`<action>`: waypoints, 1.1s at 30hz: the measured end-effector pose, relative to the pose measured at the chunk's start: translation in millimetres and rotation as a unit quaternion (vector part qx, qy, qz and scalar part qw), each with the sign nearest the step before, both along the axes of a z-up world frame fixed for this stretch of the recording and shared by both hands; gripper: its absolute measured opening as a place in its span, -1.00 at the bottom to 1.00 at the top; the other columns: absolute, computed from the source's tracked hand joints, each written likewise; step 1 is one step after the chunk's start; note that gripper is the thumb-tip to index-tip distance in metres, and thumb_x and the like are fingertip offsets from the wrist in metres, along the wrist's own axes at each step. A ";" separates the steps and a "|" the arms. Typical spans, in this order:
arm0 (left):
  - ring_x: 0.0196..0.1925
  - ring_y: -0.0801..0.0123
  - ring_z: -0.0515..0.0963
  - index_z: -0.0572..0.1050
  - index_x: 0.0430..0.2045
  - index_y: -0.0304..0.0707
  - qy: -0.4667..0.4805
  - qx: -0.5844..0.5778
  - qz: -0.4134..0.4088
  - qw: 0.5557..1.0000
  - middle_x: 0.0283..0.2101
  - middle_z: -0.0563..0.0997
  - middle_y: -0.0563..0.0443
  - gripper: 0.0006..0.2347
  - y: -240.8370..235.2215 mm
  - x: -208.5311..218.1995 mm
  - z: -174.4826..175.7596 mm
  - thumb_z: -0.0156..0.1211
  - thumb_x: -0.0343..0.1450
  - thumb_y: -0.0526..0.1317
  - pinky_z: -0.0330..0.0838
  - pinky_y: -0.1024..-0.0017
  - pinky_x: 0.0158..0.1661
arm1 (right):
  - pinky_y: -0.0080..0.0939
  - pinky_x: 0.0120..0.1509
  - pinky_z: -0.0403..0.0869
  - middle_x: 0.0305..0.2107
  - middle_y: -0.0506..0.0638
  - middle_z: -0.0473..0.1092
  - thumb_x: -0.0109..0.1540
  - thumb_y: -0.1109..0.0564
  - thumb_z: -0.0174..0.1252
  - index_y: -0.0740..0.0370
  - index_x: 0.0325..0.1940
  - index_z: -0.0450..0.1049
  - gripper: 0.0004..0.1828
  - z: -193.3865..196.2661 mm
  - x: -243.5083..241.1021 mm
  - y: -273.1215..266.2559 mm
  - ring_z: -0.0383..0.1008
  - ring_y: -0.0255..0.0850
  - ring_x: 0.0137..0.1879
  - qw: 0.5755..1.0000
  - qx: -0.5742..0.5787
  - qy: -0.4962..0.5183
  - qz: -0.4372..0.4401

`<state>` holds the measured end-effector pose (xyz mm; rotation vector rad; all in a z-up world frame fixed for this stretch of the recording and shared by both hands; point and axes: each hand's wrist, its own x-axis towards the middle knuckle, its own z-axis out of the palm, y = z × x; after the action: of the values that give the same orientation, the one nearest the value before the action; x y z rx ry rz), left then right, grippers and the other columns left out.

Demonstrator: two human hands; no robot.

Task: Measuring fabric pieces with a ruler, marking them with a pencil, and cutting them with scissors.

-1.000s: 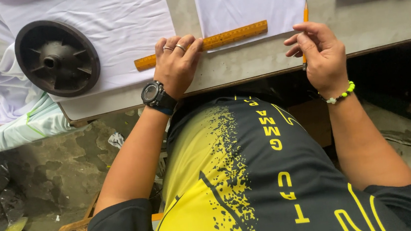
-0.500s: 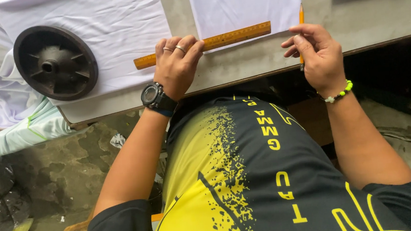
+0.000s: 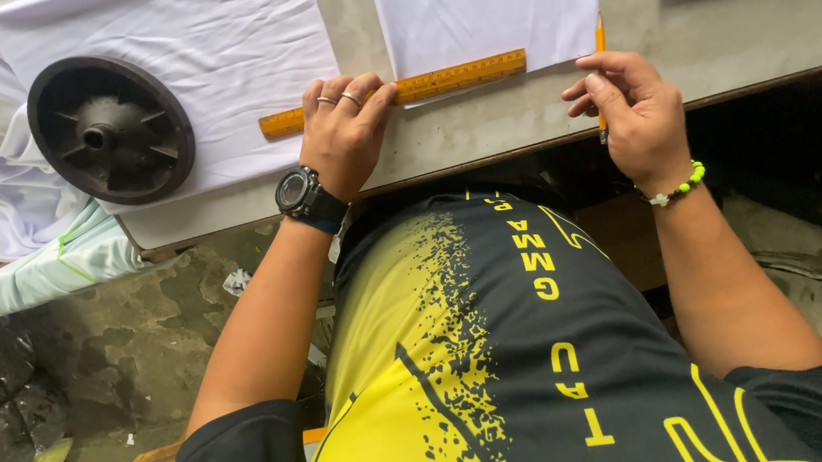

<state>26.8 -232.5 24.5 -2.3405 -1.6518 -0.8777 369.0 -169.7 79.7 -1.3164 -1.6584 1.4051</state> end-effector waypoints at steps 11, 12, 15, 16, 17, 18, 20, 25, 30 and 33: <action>-0.17 0.29 0.53 0.61 -0.21 -0.01 -0.010 0.004 0.003 1.000 -0.20 0.56 0.14 -0.91 -0.5 -0.2 -3.5 0.30 0.46 -0.25 0.38 0.34 -0.09 | -0.19 0.03 0.50 -0.21 0.24 0.53 0.54 0.30 -0.03 0.35 0.21 0.43 -0.81 -1.7 -1.0 -1.1 0.58 -0.07 -0.15 1.000 -0.005 0.000 0.010; -0.17 0.29 0.53 0.61 -0.21 -0.01 -0.013 0.003 0.004 1.000 -0.20 0.56 0.13 -0.90 -0.6 0.2 -4.1 0.31 0.45 -0.26 0.38 0.33 -0.09 | -0.20 0.03 0.50 -0.20 0.24 0.53 0.54 0.29 -0.02 0.34 0.21 0.43 -0.81 -2.2 -0.4 -1.5 0.58 -0.08 -0.15 1.000 -0.008 -0.001 0.010; -0.17 0.29 0.52 0.61 -0.20 -0.01 -0.014 0.002 0.003 1.000 -0.20 0.56 0.14 -0.90 -0.6 -0.1 -4.5 0.31 0.45 -0.26 0.38 0.34 -0.08 | -0.21 0.04 0.49 -0.20 0.23 0.53 0.53 0.29 -0.02 0.33 0.21 0.44 -0.80 -3.7 0.3 -1.7 0.59 -0.10 -0.14 1.000 -0.007 -0.006 0.016; -0.17 0.29 0.52 0.61 -0.20 -0.01 -0.014 0.002 0.003 1.000 -0.20 0.56 0.14 -0.90 -1.0 -0.5 -4.1 0.31 0.45 -0.26 0.38 0.34 -0.08 | -0.21 0.04 0.49 -0.20 0.23 0.53 0.53 0.29 -0.02 0.33 0.21 0.44 -0.80 -3.9 -0.1 -2.3 0.59 -0.10 -0.14 1.000 -0.007 -0.006 0.015; -0.17 0.29 0.53 0.61 -0.20 -0.02 -0.015 0.000 0.001 1.000 -0.20 0.56 0.13 -0.90 -1.3 -1.0 -3.7 0.30 0.45 -0.26 0.38 0.33 -0.07 | -0.21 0.04 0.50 -0.20 0.22 0.53 0.53 0.29 -0.02 0.32 0.21 0.44 -0.81 -4.1 -0.5 -2.9 0.59 -0.10 -0.15 1.000 -0.009 -0.006 0.014; -0.17 0.28 0.53 0.61 -0.20 -0.03 -0.015 -0.002 -0.002 1.000 -0.19 0.56 0.13 -0.91 -1.0 -1.2 -3.3 0.30 0.46 -0.26 0.38 0.33 -0.07 | -0.22 0.04 0.50 -0.21 0.22 0.53 0.53 0.29 -0.02 0.32 0.20 0.44 -0.81 -4.0 -0.7 -3.2 0.59 -0.10 -0.15 1.000 -0.010 -0.006 0.012; -0.16 0.27 0.52 0.61 -0.20 -0.04 -0.013 0.001 -0.001 1.000 -0.19 0.56 0.12 -0.91 -1.2 -2.2 -3.4 0.30 0.46 -0.25 0.38 0.32 -0.07 | -0.21 0.04 0.50 -0.21 0.22 0.53 0.53 0.29 -0.02 0.33 0.20 0.44 -0.81 -2.5 -1.1 -2.7 0.59 -0.09 -0.15 1.000 -0.007 -0.009 0.014; -0.15 0.26 0.52 0.61 -0.22 -0.07 -0.007 -0.001 0.000 1.000 -0.19 0.57 0.11 -0.92 -5.6 -5.4 -1.5 0.33 0.45 -0.24 0.38 0.31 -0.04 | -0.15 0.05 0.51 -0.21 0.25 0.53 0.53 0.30 -0.02 0.35 0.19 0.45 -0.81 1.1 -2.2 -2.9 0.59 -0.05 -0.15 1.000 0.001 -0.019 0.025; -0.14 0.23 0.52 0.61 -0.19 -0.09 -0.015 -0.014 -0.001 1.000 -0.17 0.57 0.08 -0.90 -7.9 -8.5 -4.9 0.32 0.46 -0.25 0.37 0.28 -0.04 | -0.19 0.05 0.50 -0.21 0.22 0.53 0.53 0.29 -0.02 0.33 0.20 0.44 -0.81 1.5 -3.1 -1.5 0.58 -0.09 -0.14 1.000 -0.003 -0.016 0.025; -0.14 0.23 0.52 0.61 -0.19 -0.08 -0.018 -0.014 -0.002 1.000 -0.17 0.57 0.08 -0.91 -7.8 -9.2 -6.6 0.30 0.46 -0.25 0.37 0.28 -0.04 | -0.16 0.05 0.51 -0.23 0.24 0.53 0.53 0.31 -0.02 0.36 0.18 0.45 -0.81 0.7 -3.8 -1.9 0.58 -0.06 -0.16 1.000 0.000 -0.014 0.023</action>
<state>17.7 -240.3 18.0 -2.3596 -1.6846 -0.9077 365.1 -171.6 80.5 -1.3114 -1.7166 1.4184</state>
